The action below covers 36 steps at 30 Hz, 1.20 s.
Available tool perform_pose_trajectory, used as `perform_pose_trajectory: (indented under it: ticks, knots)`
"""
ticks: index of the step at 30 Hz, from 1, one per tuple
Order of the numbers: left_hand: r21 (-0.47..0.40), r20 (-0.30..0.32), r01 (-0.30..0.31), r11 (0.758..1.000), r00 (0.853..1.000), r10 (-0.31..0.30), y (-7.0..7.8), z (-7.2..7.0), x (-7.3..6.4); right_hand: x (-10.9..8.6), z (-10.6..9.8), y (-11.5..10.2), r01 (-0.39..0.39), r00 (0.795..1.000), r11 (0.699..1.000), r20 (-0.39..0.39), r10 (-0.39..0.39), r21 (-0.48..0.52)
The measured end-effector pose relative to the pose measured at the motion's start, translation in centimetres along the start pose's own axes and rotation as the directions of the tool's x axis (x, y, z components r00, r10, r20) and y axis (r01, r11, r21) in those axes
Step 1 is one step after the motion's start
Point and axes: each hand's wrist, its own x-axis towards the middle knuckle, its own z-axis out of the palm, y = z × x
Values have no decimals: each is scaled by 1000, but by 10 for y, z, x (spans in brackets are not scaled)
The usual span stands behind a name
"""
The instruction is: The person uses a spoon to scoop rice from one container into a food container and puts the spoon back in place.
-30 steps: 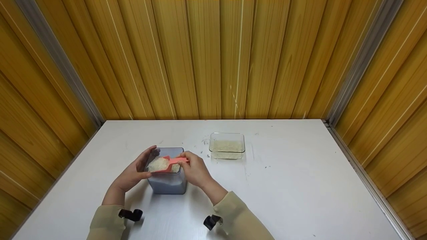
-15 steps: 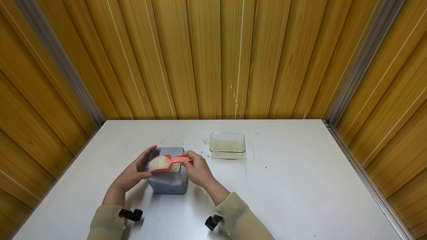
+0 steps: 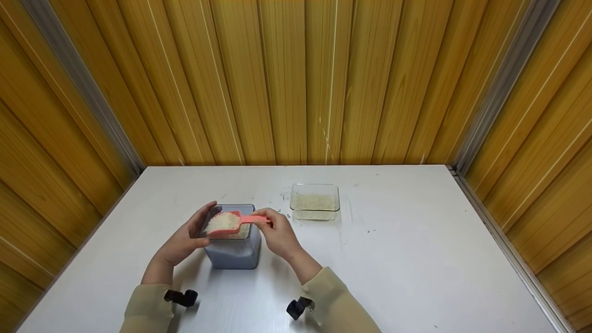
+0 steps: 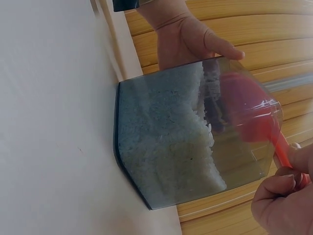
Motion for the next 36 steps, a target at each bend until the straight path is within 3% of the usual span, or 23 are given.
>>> perform_pose_trajectory:
  ticks: [7, 21, 36]
  knots:
    - [13, -17, 7, 1000, 1000, -6, 1, 0, 0, 2, -4, 10, -39, 999, 996, 1, 39, 75]
    - [-22, 3, -1, 1000, 1000, 1, 0, 0, 1, 3, -6, 23, -31, 999, 969, 45, 20, 245]
    - [-23, -8, 11, 1000, 1000, -11, -1, 0, 2, 4, -20, 14, 17, 999, 969, 30, -26, 247]
